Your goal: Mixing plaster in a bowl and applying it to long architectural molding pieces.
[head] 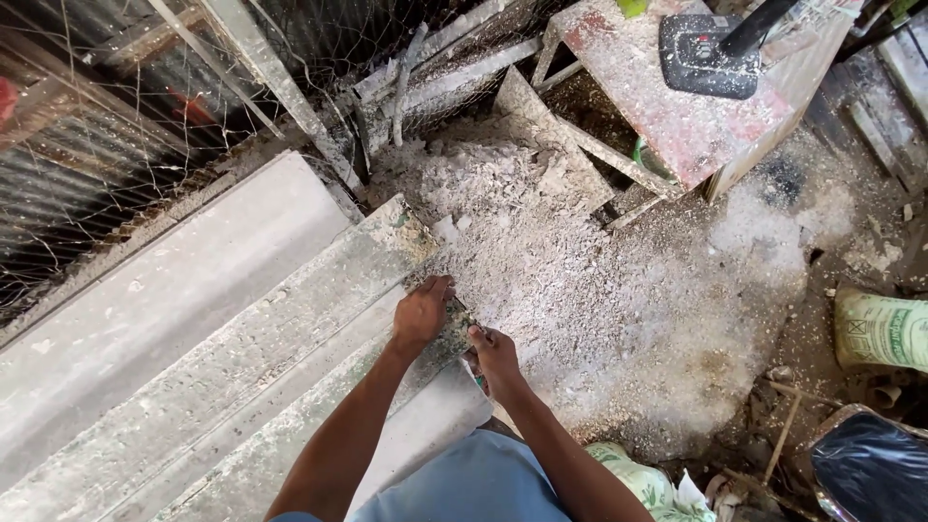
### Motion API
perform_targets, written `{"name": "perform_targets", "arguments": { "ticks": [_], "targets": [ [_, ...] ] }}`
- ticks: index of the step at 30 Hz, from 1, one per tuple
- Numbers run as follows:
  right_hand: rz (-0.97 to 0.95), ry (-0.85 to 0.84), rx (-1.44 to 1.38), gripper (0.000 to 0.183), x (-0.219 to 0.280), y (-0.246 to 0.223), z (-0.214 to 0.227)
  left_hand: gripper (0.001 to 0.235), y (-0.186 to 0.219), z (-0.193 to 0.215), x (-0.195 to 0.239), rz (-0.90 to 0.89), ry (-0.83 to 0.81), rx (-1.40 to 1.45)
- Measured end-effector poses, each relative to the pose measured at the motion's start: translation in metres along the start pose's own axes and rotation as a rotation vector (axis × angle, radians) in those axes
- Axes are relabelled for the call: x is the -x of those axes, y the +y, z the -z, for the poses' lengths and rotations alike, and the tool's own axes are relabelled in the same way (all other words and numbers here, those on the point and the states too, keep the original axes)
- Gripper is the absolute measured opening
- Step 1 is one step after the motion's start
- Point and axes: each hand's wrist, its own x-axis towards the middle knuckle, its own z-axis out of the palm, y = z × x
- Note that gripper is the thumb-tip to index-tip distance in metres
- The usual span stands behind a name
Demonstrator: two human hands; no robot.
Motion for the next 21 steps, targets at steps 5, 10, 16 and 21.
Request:
{"name": "perform_targets", "arguments": {
  "ticks": [5, 10, 16, 21],
  "targets": [
    [-0.003, 0.011, 0.07, 0.057, 0.007, -0.011, -0.006, 0.053, 0.02, 0.019, -0.004, 0.108, -0.086, 0.066],
    [0.001, 0.015, 0.099, 0.057, -0.016, 0.013, 0.003, 0.038, 0.038, 0.006, -0.009, 0.198, 0.084, -0.236],
    [0.0, 0.039, 0.101, 0.06, -0.037, 0.032, 0.009, 0.02, 0.028, -0.015, -0.005, -0.051, 0.512, -0.524],
    [-0.001, 0.044, 0.066, 0.061, -0.035, 0.029, 0.007, 0.018, 0.031, -0.009, -0.002, -0.092, 0.527, -0.51]
  ]
}}
